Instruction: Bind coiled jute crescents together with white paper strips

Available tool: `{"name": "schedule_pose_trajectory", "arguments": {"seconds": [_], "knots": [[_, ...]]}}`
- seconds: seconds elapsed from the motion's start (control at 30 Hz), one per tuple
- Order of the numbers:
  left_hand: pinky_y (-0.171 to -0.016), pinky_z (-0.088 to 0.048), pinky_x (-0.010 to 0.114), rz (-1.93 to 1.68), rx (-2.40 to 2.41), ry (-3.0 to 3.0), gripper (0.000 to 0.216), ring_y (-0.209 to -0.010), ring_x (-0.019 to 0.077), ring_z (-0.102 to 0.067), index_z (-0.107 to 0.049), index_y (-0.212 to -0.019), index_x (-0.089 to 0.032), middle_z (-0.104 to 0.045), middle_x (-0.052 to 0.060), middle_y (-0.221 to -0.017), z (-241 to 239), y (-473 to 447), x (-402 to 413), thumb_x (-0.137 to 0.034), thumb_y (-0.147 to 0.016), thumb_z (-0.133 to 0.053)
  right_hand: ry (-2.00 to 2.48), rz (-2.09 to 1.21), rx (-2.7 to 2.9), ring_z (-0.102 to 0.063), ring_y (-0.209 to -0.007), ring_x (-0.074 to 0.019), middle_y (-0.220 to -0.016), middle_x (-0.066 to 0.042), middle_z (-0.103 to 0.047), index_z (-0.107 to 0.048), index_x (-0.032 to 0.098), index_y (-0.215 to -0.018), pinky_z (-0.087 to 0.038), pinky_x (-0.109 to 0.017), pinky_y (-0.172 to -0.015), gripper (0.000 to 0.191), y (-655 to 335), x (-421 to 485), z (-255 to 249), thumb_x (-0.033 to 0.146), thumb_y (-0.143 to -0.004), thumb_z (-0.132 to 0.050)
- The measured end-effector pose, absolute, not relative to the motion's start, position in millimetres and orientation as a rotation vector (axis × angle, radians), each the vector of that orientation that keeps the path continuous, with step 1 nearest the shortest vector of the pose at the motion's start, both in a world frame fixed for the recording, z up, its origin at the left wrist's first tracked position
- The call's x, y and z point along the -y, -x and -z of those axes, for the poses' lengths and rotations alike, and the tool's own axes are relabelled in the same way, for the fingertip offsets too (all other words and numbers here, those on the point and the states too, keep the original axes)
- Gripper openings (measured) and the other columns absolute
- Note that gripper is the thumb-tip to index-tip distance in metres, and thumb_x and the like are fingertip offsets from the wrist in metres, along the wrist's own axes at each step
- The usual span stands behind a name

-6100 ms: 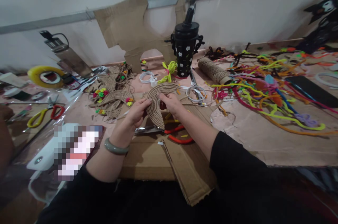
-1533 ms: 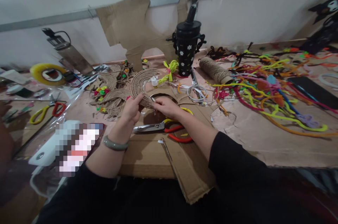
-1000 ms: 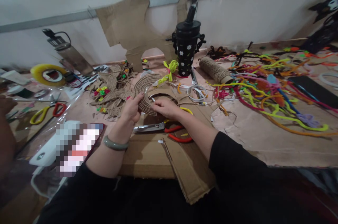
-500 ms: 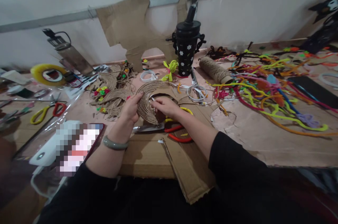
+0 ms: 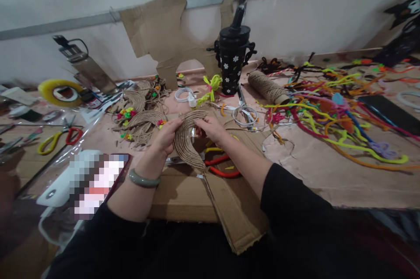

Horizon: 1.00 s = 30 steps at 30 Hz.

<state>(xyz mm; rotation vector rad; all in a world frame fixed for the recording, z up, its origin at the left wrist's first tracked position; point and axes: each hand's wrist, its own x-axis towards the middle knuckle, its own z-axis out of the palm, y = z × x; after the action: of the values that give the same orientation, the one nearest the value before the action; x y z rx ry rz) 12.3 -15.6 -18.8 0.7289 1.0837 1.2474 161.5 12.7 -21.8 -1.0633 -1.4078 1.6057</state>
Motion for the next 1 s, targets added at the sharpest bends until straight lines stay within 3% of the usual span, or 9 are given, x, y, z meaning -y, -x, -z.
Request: {"name": "schedule_pose_trajectory", "arguments": {"seconds": [0.17, 0.5, 0.83, 1.0], "knots": [[-0.056, -0.044, 0.023, -1.229, -1.101, -0.739, 0.023, -0.057, 0.0109, -0.057, -0.066, -0.072, -0.012, -0.066, 0.003, -0.065, 18.7, -13.3, 16.2, -0.029, -0.059, -0.075, 1.023, -1.594, 1.38, -0.042, -0.042, -0.0076, -0.047, 0.002, -0.049, -0.05, 0.018, -0.053, -0.033, -0.023, -0.045, 0.035, -161.6, -14.0, 24.2, 0.042, -0.078, -0.055], [-0.055, -0.043, 0.024, -1.18, -1.129, -0.766, 0.021, -0.055, 0.0101, -0.055, -0.065, -0.069, -0.012, -0.065, 0.002, -0.064, 17.6, -14.7, 17.8, -0.03, -0.062, -0.074, 1.114, -1.579, 1.348, -0.043, -0.042, -0.0075, -0.048, 0.003, -0.05, -0.049, 0.018, -0.057, -0.033, -0.023, -0.045, 0.027, -161.6, -13.5, 20.8, 0.032, -0.079, -0.051], [-0.057, -0.045, 0.025, -1.171, -1.08, -0.742, 0.022, -0.055, 0.0116, -0.057, -0.065, -0.068, -0.014, -0.066, 0.002, -0.063, 16.6, -20.1, 19.7, -0.031, -0.059, -0.076, 1.061, -1.557, 1.556, -0.043, -0.044, -0.0078, -0.048, 0.002, -0.05, -0.049, 0.017, -0.054, -0.032, -0.022, -0.045, 0.036, -161.9, -14.1, 28.7, 0.044, -0.077, -0.054], [-0.056, -0.046, 0.025, -1.145, -1.074, -0.768, 0.018, -0.055, 0.0111, -0.058, -0.066, -0.07, -0.013, -0.066, 0.002, -0.064, 17.5, -20.5, 20.5, -0.027, -0.061, -0.074, 1.086, -1.524, 1.464, -0.041, -0.043, -0.0077, -0.047, 0.004, -0.048, -0.049, 0.018, -0.059, -0.03, -0.022, -0.043, 0.028, -162.0, -13.3, 25.0, 0.039, -0.078, -0.053]]}}
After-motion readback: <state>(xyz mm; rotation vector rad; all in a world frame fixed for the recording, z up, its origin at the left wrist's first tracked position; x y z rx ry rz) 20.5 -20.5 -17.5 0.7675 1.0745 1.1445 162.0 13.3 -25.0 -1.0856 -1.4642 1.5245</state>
